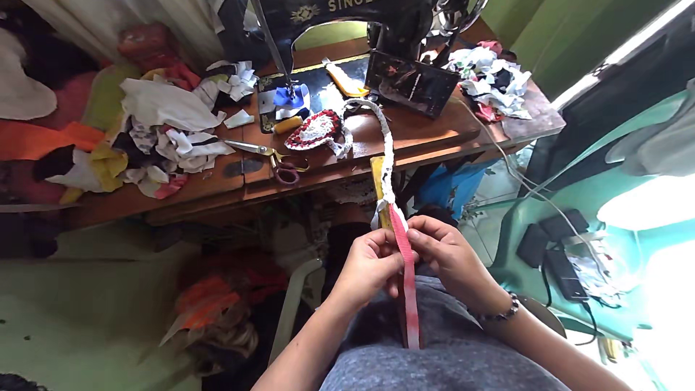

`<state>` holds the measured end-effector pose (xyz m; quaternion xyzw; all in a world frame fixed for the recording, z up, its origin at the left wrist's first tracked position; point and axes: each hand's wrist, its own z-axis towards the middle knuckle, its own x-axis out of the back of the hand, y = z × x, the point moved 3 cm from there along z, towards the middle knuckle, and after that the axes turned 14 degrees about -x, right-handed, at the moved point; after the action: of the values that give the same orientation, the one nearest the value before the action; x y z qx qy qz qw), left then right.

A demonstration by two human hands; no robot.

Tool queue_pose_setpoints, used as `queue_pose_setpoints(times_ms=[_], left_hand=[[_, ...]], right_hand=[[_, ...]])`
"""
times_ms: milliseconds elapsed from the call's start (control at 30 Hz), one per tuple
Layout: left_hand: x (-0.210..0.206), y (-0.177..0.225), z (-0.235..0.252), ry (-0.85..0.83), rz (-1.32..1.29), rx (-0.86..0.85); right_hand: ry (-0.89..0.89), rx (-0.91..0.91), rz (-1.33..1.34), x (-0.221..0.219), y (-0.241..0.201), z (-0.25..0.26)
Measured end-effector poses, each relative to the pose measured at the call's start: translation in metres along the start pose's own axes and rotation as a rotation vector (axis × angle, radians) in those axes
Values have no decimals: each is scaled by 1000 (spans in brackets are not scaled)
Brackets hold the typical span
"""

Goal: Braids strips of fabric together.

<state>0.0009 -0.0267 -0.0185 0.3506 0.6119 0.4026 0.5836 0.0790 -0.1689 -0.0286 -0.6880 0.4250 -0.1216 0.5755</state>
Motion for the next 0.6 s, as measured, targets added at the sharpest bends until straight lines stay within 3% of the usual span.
queue_pose_setpoints(times_ms=[367, 600], left_hand=[[44, 21, -23, -128, 511, 29], [119, 71, -60, 223, 972, 145]], right_hand=[[-113, -20, 403, 19, -11, 7], [-130, -10, 526, 27, -13, 10]])
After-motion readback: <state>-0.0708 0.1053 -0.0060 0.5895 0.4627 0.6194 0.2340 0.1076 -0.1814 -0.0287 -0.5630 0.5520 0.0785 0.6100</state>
